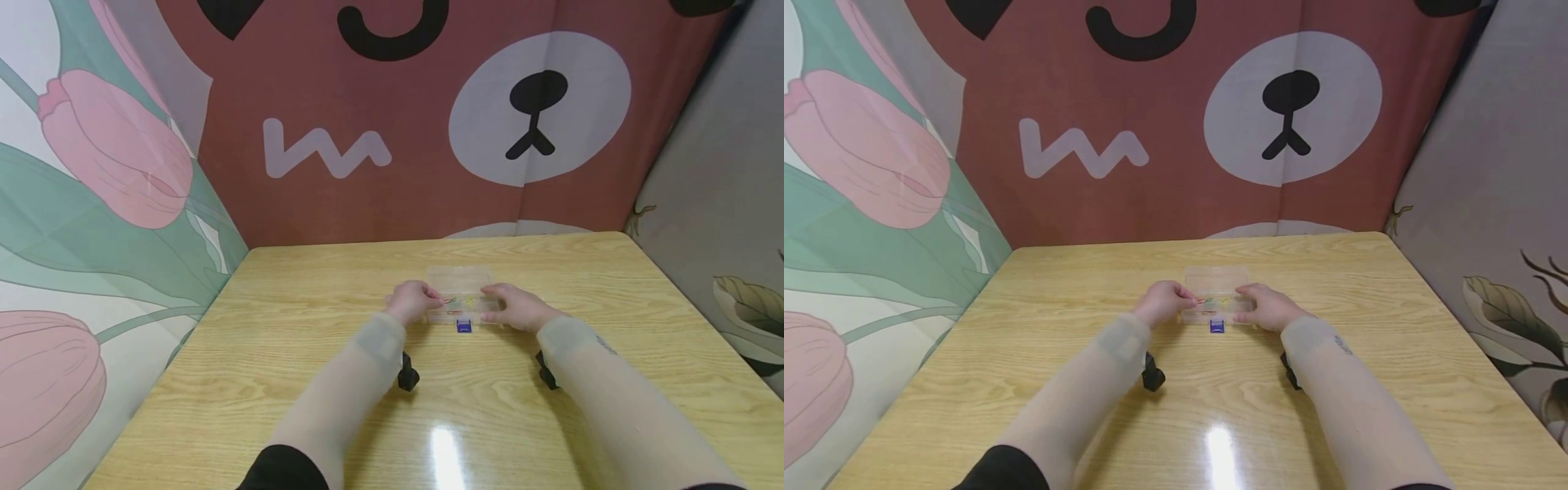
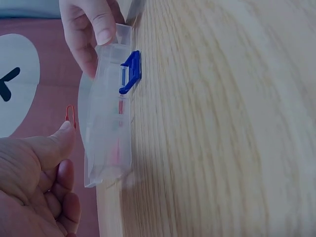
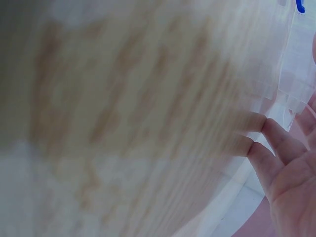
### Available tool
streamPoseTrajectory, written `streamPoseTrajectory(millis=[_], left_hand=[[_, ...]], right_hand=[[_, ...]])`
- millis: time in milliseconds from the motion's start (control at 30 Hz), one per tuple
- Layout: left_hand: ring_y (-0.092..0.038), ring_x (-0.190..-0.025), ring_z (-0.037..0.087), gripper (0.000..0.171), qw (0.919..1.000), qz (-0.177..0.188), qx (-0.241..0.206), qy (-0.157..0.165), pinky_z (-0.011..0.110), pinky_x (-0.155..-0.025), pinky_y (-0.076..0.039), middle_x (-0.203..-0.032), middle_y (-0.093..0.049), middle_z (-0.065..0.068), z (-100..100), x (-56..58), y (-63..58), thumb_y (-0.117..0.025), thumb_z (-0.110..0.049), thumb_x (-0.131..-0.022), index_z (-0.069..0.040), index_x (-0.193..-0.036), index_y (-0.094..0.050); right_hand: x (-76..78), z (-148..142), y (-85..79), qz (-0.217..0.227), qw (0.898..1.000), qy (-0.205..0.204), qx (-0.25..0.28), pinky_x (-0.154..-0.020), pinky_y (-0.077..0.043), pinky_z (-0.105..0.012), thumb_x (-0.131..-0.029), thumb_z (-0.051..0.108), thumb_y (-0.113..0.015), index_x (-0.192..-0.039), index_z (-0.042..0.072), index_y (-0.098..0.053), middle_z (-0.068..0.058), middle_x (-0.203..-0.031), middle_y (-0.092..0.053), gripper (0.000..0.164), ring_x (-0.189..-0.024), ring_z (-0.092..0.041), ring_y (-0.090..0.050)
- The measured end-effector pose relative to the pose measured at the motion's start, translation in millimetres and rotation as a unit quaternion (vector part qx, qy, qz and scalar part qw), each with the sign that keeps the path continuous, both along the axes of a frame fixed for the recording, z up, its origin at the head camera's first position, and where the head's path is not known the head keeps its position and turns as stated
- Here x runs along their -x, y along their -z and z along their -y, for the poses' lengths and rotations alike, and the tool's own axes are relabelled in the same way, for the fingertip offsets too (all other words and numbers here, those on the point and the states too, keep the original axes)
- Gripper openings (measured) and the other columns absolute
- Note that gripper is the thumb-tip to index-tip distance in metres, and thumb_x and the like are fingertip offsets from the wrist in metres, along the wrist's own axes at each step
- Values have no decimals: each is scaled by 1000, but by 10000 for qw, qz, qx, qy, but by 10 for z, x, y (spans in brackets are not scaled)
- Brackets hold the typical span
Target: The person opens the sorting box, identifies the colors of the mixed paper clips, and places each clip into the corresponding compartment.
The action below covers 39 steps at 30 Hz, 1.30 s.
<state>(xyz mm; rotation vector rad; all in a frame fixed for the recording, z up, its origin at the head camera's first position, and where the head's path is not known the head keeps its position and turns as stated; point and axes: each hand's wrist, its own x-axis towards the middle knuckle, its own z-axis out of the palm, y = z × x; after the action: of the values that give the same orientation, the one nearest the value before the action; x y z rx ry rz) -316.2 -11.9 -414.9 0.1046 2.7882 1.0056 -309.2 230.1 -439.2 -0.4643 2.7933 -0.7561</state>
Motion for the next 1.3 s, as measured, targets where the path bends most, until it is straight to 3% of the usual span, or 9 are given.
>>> streamPoseTrajectory(millis=[433, 833, 1300], left_hand=[[-50, -109, 26, 17, 9994, -249, 224, 66, 50, -100, -21, -85, -63, -19, -115, 35, 55, -73, -38, -85, -29, -71, -71], [-50, -104, 26, 14, 9976, -353, 595, 92, 50, -94, -24, -80, -63, -14, -191, 15, 53, -73, -36, -85, -27, -75, -73], [-47, -102, 22, 16, 9989, -291, 336, 113, 48, -96, -22, -79, -62, -15, -190, 32, 122, -77, -35, -82, -28, -70, -71]], right_hand=[[-16, -8, -11, -69, 10000, -67, -24, -106, -22, -61, -91, 40, -65, -147, 4, -36, -26, -150, -29, 72, -134, -47, -30], [-12, -2, -28, 73, 10000, 0, 41, -107, -22, -60, -91, 39, -65, -147, 4, -35, -25, -151, -29, 73, -135, -46, -29], [-21, 0, -37, 24, 10000, -46, 32, -107, -23, -60, -92, 38, -65, -147, 3, -36, -25, -150, -30, 71, -135, -46, -29]])
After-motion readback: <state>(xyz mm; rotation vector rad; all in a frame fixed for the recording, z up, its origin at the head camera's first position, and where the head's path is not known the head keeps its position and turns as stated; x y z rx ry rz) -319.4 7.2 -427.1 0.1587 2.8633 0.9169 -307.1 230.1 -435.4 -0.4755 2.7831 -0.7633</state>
